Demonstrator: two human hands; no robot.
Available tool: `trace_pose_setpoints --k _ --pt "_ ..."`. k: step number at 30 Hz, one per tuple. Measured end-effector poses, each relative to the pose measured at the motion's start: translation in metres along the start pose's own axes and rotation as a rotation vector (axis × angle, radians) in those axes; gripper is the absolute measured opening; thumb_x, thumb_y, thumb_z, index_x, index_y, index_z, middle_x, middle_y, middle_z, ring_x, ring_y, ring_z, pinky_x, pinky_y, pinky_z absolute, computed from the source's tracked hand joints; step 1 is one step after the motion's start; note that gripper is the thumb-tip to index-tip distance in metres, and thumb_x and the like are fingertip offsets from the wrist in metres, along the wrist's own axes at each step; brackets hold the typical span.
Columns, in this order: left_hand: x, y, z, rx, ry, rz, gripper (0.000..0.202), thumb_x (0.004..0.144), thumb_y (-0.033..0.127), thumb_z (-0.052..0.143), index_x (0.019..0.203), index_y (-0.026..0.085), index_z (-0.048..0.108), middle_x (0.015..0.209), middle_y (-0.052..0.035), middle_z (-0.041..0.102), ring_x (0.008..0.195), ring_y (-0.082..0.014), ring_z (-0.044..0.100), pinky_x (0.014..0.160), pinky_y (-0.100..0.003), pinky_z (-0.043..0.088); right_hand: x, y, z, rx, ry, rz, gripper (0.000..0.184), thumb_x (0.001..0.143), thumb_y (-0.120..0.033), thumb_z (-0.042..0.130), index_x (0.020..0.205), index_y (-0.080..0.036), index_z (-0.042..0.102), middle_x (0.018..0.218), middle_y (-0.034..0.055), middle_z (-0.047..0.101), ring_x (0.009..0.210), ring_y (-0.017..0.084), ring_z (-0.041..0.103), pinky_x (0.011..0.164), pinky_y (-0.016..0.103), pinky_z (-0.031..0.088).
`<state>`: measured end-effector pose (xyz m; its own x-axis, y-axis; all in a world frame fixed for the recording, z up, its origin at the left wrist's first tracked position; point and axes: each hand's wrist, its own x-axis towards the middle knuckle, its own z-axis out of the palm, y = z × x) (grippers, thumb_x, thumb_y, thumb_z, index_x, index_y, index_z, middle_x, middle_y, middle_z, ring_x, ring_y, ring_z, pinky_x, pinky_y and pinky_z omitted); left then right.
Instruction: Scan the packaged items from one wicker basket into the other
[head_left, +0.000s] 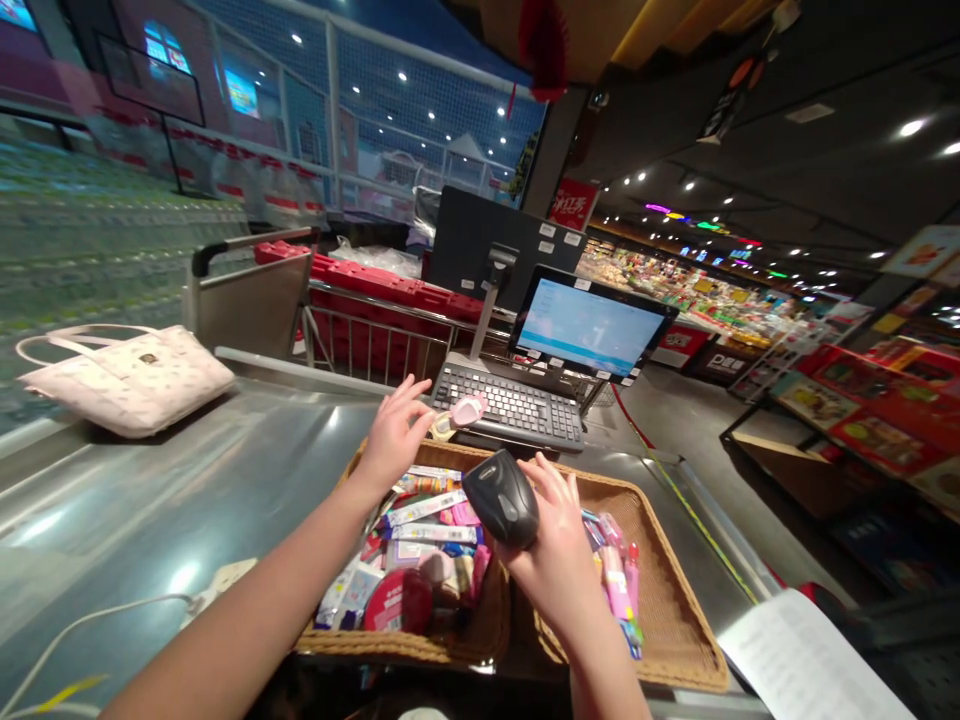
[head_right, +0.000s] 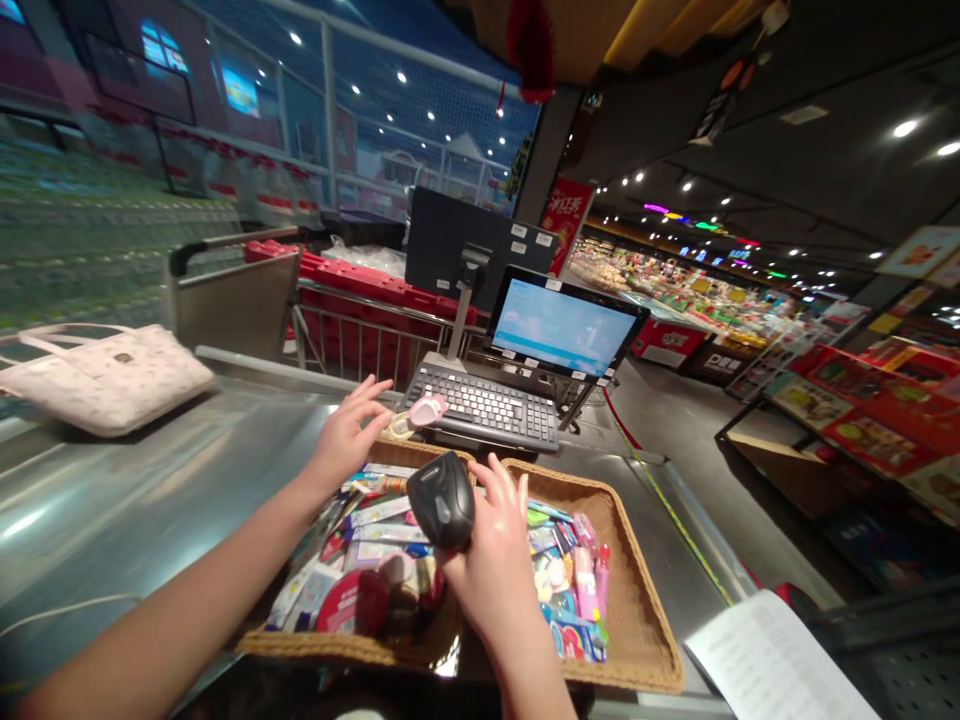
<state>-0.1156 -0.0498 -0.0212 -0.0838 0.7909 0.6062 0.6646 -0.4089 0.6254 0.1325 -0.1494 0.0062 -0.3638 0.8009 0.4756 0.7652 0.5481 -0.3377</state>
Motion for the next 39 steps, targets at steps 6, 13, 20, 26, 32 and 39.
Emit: trace_pose_setpoints --k 6,13,20,26,32,39 --pt "-0.016 -0.028 -0.006 0.038 -0.035 -0.060 0.027 0.089 0.036 0.045 0.073 0.022 0.062 0.138 -0.0086 0.058 0.142 -0.0283 0.036 0.115 -0.057 0.029 0.005 0.000 0.011 0.012 -0.025 -0.002 0.049 0.074 -0.017 0.060 0.123 -0.022 0.059 0.136 0.0141 0.054 0.140 0.040 0.035 0.111 0.074 0.018" --pt "-0.036 -0.060 -0.012 0.093 -0.071 -0.157 0.027 0.086 0.035 0.045 0.069 0.022 0.061 0.136 -0.0096 0.060 0.141 -0.0313 0.038 0.112 -0.061 0.031 0.012 -0.006 0.027 0.045 -0.073 0.037 0.054 0.070 -0.014 0.060 0.123 -0.021 0.059 0.136 0.0125 0.054 0.141 0.038 0.034 0.113 0.071 0.018" --pt "-0.053 -0.093 -0.012 0.161 -0.047 -0.220 0.026 0.085 0.034 0.046 0.071 0.022 0.064 0.136 -0.0083 0.060 0.142 -0.0295 0.036 0.112 -0.061 0.030 0.018 -0.008 0.042 0.066 -0.100 0.021 0.053 0.071 -0.016 0.061 0.124 -0.020 0.059 0.134 0.0138 0.055 0.140 0.038 0.036 0.113 0.071 0.017" --pt "-0.064 -0.110 -0.010 0.208 -0.003 -0.276 0.023 0.082 0.029 0.049 0.065 0.022 0.062 0.136 -0.0079 0.060 0.141 -0.0320 0.038 0.111 -0.062 0.032 0.024 -0.012 0.050 0.088 -0.147 0.021 0.053 0.072 -0.017 0.061 0.124 -0.021 0.059 0.134 0.0133 0.055 0.140 0.038 0.036 0.114 0.070 0.017" --pt "-0.073 -0.126 -0.004 0.270 -0.055 -0.374 0.019 0.076 0.025 0.051 0.059 0.021 0.058 0.135 -0.0093 0.061 0.139 -0.0349 0.039 0.110 -0.060 0.036 0.031 -0.018 0.056 0.107 -0.166 0.043 0.054 0.071 -0.015 0.059 0.124 -0.022 0.060 0.133 0.0121 0.056 0.140 0.038 0.035 0.114 0.070 0.012" --pt "-0.077 -0.129 0.001 0.293 -0.034 -0.366 0.009 0.075 0.020 0.054 0.079 0.022 0.061 0.143 -0.0106 0.053 0.140 -0.0336 0.038 0.109 -0.058 0.037 0.033 -0.022 0.056 0.148 -0.140 0.061 0.051 0.071 -0.015 0.060 0.122 -0.022 0.061 0.133 0.0123 0.056 0.140 0.037 0.035 0.114 0.069 0.016"
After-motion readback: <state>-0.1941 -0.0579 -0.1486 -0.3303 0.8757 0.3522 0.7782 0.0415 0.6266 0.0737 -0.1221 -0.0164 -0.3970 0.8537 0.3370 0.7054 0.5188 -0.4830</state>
